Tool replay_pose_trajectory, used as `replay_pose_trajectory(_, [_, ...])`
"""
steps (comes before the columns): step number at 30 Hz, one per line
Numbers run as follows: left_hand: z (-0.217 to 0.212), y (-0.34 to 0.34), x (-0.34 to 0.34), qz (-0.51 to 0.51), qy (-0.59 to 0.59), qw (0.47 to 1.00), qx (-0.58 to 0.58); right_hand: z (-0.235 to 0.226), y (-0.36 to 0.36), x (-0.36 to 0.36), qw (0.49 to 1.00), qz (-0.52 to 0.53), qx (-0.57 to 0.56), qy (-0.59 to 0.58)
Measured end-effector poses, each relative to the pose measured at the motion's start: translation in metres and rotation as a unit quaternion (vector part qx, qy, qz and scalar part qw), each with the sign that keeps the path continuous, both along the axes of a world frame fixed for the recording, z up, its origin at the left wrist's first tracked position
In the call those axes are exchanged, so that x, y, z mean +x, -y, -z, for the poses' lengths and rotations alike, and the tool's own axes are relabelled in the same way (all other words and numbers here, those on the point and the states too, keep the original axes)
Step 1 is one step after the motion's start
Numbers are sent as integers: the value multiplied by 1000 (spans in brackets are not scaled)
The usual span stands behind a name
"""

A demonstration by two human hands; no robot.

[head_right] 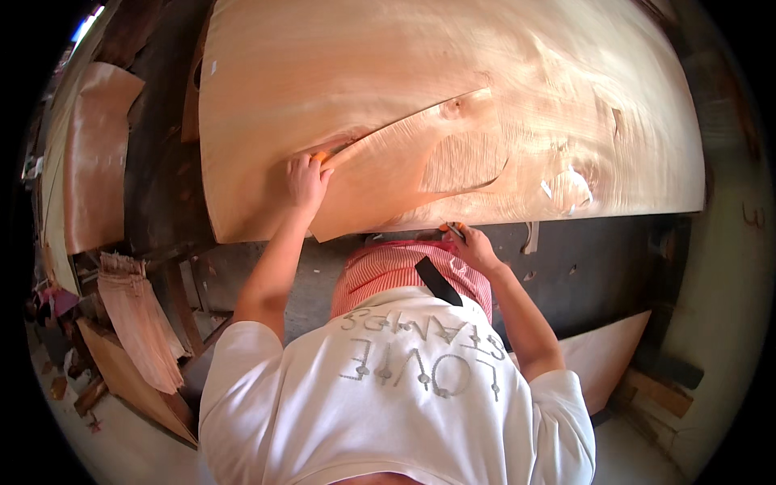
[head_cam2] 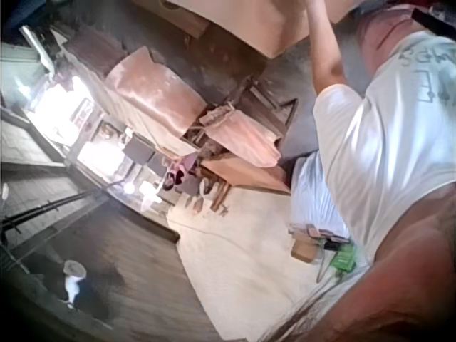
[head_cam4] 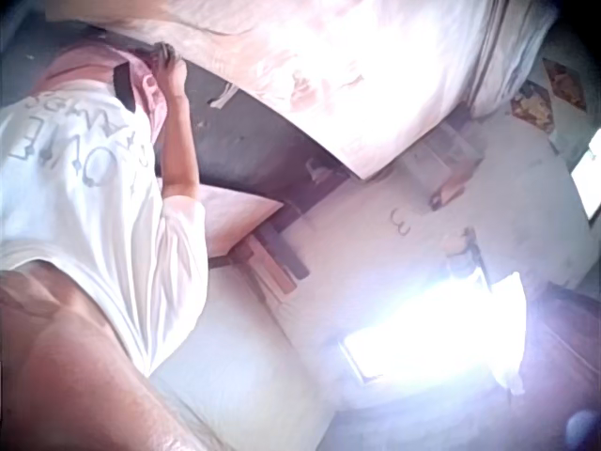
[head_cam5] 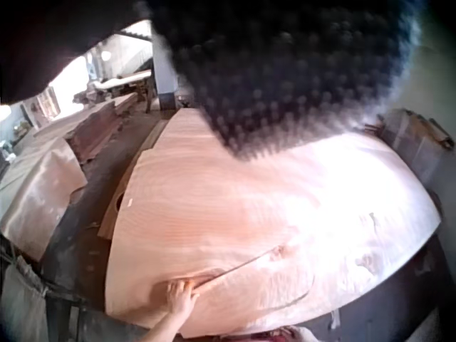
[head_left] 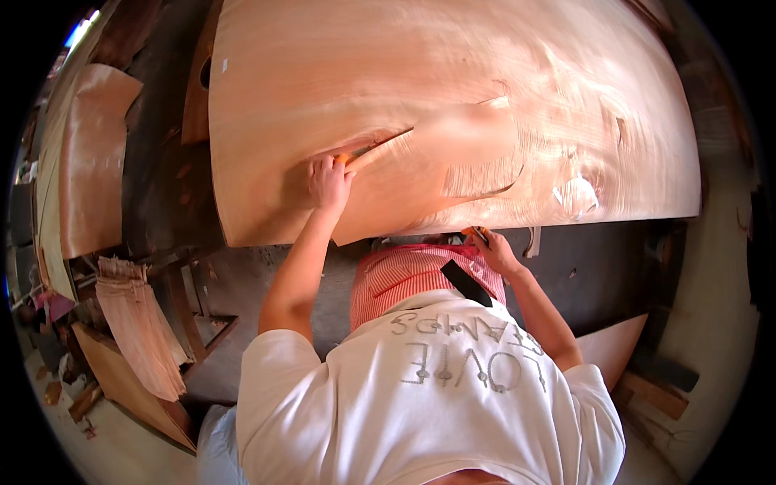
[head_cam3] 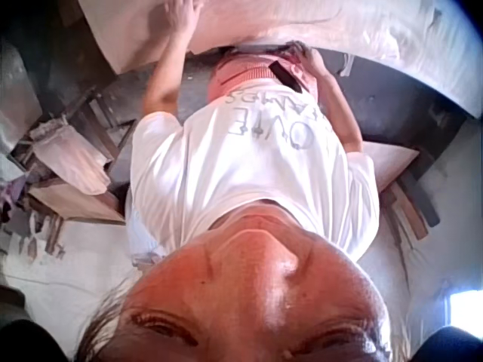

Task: The person patches a large sheet of wood by placing thin wood veneer strips over damaged areas, tracing them with a knife, and pressing them into place.

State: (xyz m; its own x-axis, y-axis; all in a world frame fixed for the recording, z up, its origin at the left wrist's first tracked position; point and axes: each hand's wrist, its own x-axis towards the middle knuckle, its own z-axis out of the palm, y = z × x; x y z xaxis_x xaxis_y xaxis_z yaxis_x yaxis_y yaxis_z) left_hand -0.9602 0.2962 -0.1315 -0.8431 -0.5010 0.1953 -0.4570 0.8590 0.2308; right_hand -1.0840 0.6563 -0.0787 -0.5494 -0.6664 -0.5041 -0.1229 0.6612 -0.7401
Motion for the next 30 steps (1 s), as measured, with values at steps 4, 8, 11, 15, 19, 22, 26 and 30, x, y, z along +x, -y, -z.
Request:
replay_pose_trajectory(4, [-4, -1, 4, 19, -27, 997, 63, 4, 39, -6, 1000, 2, 0, 24])
replay_pose_trajectory(8, [-21, -22, 20, 161, -115, 978, 64, -5, 75, -14, 999, -26, -18, -24])
replay_pose_trajectory(11, [-30, -21, 25, 124, -132, 982, 59, 0, 90, -29, 996, -86, 2, -34])
replay_pose_trajectory(15, [-23, 3, -3, 28, -116, 991, 63, 29, 116, -42, 984, -99, -72, -132])
replay_pose_trajectory(19, [-10, 29, -37, -8, -101, 993, 67, 51, 150, -53, 991, -54, -54, -109])
replay_pose_trajectory(22, [-19, 23, -58, -34, -128, 986, -105, 71, 156, -60, 995, -25, 7, -94])
replay_pose_trajectory(26, [21, -5, -32, 23, -104, 994, -12, 73, 162, -55, 987, -48, -47, -144])
replay_pose_trajectory(30, [26, -6, -4, -38, -51, 998, 13, 74, 160, -58, 989, -52, -49, -131])
